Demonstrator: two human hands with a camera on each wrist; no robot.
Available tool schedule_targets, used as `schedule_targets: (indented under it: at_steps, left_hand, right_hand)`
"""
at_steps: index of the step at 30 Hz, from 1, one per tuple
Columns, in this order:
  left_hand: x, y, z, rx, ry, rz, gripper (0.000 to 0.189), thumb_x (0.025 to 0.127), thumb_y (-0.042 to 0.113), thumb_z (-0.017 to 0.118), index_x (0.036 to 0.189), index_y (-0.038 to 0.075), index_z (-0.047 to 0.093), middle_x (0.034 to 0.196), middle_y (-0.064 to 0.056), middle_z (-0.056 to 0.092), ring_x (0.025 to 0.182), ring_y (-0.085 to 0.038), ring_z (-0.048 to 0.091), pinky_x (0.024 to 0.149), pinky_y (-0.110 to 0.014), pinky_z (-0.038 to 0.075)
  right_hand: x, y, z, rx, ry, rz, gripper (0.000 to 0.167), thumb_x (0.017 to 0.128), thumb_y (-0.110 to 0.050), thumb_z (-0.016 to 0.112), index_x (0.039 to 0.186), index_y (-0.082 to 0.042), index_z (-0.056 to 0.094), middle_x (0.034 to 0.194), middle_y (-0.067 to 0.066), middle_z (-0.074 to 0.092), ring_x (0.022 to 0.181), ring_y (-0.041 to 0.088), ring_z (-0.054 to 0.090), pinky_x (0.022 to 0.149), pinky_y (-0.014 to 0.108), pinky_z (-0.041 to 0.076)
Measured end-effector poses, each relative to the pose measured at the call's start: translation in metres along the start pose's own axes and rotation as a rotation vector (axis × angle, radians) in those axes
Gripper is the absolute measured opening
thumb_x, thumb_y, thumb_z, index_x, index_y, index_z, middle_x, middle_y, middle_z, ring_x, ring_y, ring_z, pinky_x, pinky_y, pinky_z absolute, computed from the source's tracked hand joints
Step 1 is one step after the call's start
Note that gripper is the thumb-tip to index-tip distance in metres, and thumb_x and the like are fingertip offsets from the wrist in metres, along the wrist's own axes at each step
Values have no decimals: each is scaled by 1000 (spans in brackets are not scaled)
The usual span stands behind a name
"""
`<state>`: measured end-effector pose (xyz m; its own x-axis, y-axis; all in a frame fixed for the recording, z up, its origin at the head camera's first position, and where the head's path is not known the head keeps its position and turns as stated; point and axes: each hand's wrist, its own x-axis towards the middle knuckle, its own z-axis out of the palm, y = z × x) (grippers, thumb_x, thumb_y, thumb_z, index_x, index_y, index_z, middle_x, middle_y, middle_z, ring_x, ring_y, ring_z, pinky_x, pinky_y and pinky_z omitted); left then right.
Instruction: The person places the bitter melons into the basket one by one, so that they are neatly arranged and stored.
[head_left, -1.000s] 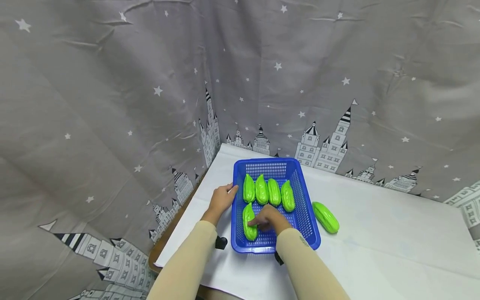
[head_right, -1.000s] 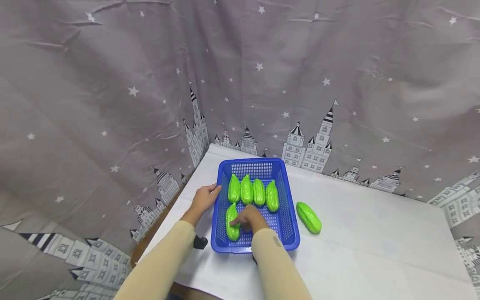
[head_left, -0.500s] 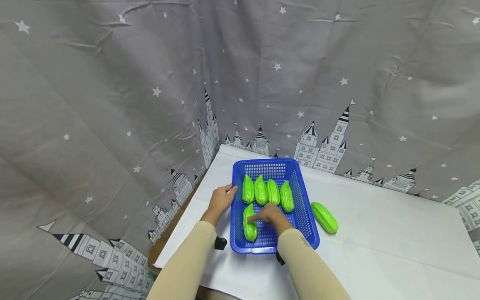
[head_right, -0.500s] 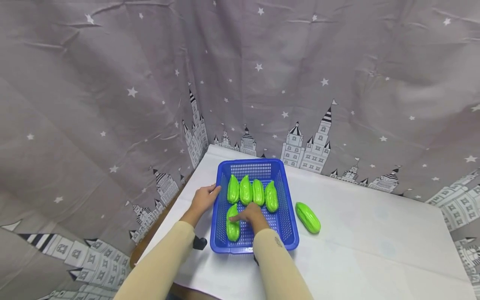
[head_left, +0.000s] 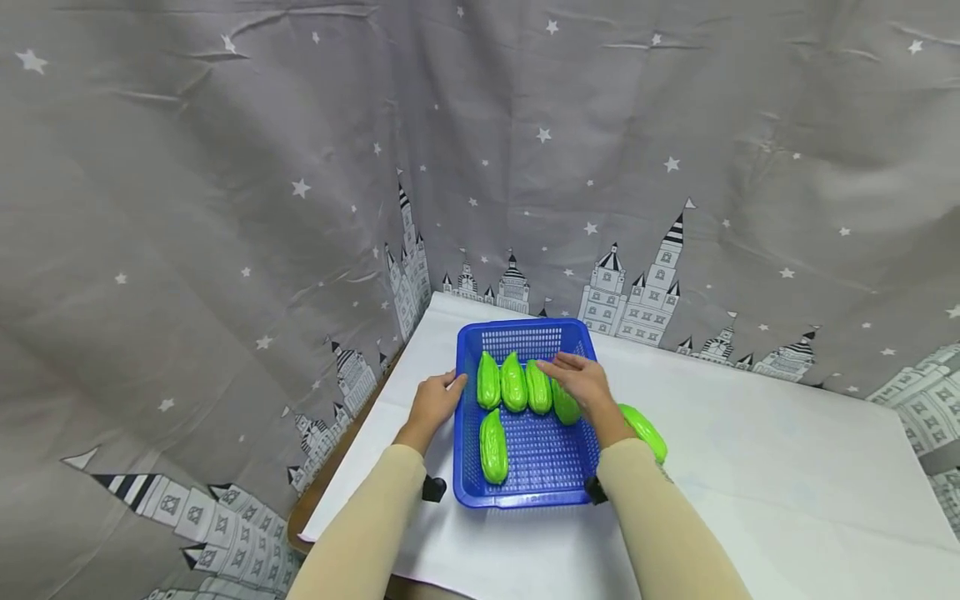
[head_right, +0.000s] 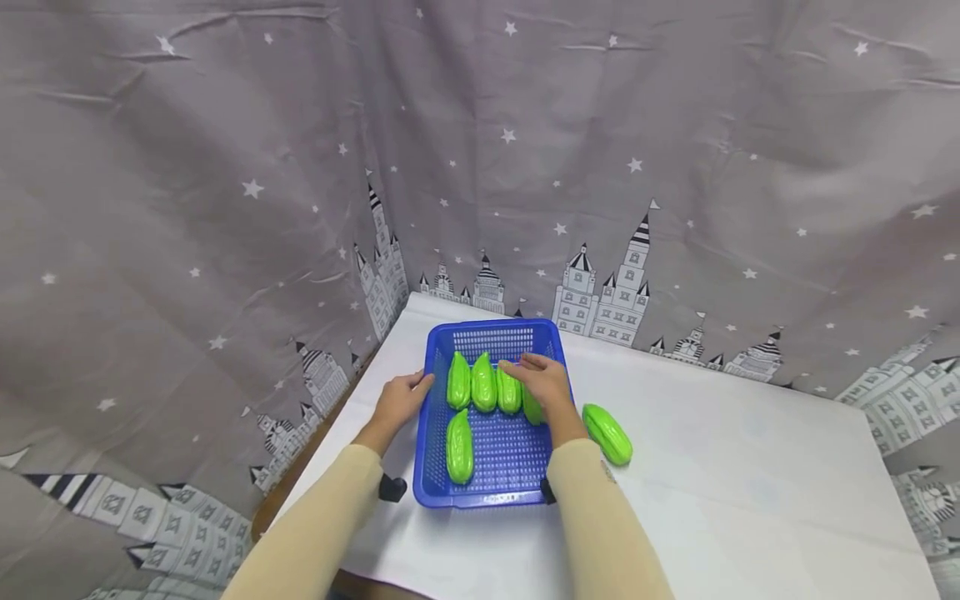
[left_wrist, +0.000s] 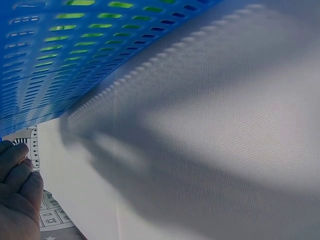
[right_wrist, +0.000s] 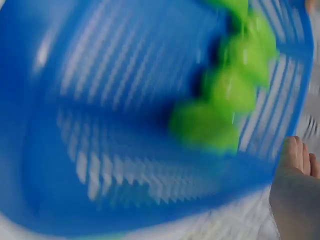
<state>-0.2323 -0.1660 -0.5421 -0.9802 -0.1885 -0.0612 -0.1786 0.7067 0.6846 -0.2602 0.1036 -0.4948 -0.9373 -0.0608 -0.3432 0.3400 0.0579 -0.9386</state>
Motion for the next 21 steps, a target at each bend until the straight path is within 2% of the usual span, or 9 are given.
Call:
schedule_targets:
  at_steps: [7, 11, 14, 17, 21]
  left_hand:
    - [2, -4, -1, 20, 7, 18, 49, 103, 37, 56, 140, 4, 58, 137, -19, 59, 129, -39, 54, 110, -52, 41]
    - [3, -5, -2, 31, 3, 20, 49, 103, 38, 56, 140, 6, 58, 138, -18, 58, 129, -38, 54, 110, -51, 41]
    - [3, -4, -2, 32, 6, 18, 49, 103, 37, 56, 140, 4, 58, 137, -20, 58, 129, -40, 53, 110, -52, 41]
    - [5, -3, -3, 29, 5, 10, 50, 104, 37, 55, 140, 2, 57, 137, -21, 58, 129, -40, 53, 110, -53, 41]
    - [4, -3, -2, 24, -2, 2, 50, 104, 37, 55, 140, 3, 57, 137, -21, 58, 129, -40, 53, 109, -53, 41]
  right_hand:
    - [-2, -11, -96, -46, 155, -18, 81, 88, -35, 81, 152, -3, 43, 152, 14, 47, 141, 27, 42, 117, 38, 33]
    - [-10, -11, -137, -61, 238, 2, 83, 88, -36, 80, 154, -5, 39, 155, 12, 43, 143, 26, 39, 117, 37, 33]
    - [-13, -11, -154, -68, 245, 2, 85, 89, -37, 79, 156, -6, 37, 157, 12, 40, 144, 26, 37, 117, 38, 32]
    - [-15, -9, -161, -103, 233, -7, 84, 90, -38, 77, 156, -6, 35, 158, 12, 39, 145, 28, 36, 118, 40, 31]
    - [-19, 11, -164, -179, 216, 13, 80, 93, -35, 75, 156, -5, 36, 158, 14, 38, 145, 31, 36, 118, 45, 30]
